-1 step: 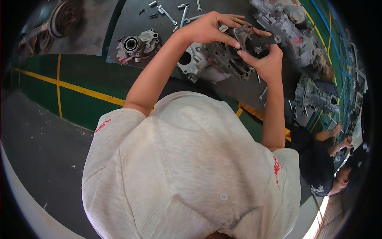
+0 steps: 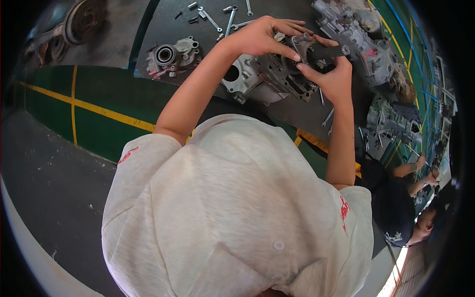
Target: Disassemble components from a mechanical housing or gearbox housing on a workbench.
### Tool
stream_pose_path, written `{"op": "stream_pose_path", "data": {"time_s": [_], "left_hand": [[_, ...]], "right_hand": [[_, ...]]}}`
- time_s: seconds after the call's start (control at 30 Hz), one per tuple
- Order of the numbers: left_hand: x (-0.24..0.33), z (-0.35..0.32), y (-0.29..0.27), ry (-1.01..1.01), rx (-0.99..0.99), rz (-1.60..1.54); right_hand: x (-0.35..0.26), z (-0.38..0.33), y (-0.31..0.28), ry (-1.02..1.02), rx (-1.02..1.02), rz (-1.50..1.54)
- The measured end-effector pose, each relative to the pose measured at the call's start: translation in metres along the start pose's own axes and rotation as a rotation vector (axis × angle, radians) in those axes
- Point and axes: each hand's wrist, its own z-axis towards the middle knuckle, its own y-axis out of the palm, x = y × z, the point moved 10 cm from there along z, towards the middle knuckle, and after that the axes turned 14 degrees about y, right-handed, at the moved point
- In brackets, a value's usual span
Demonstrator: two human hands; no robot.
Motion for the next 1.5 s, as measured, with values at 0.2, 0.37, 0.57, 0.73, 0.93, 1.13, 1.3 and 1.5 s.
{"op": "stream_pose_path", "data": {"time_s": [0.2, 0.37, 0.57, 0.73, 0.93, 1.13, 1.3, 1.5], "left_hand": [[0.042, -0.06, -0.056, -0.275, 0.194, 0.413], [0.066, -0.24, -0.152, -0.535, 0.461, 1.287], [-0.009, -0.317, -0.171, -0.756, 0.462, 0.973], [-0.017, -0.329, -0.173, -0.731, 0.541, 1.015], [-0.024, -0.337, -0.176, -0.736, 0.588, 0.953], [-0.022, -0.334, -0.178, -0.615, 0.528, 1.002], [-0.008, -0.329, -0.18, -0.528, 0.427, 1.025], [-0.005, -0.34, -0.181, -0.442, 0.527, 1.035]], "right_hand": [[-0.003, -0.006, -0.001, 0.05, 0.002, -0.073], [-0.013, -0.01, -0.006, -0.052, -0.016, -0.095], [0.001, -0.03, -0.015, 0.014, 0.022, 0.153], [-0.008, -0.045, 0.005, 0.018, 0.148, -0.333], [-0.002, -0.055, -0.003, 0.06, 0.272, -0.369], [-0.003, -0.098, -0.005, 0.066, 0.303, -0.382], [0.007, -0.117, 0.0, 0.114, 0.32, -0.372], [0.016, -0.121, -0.006, 0.21, 0.377, -0.339]]}}
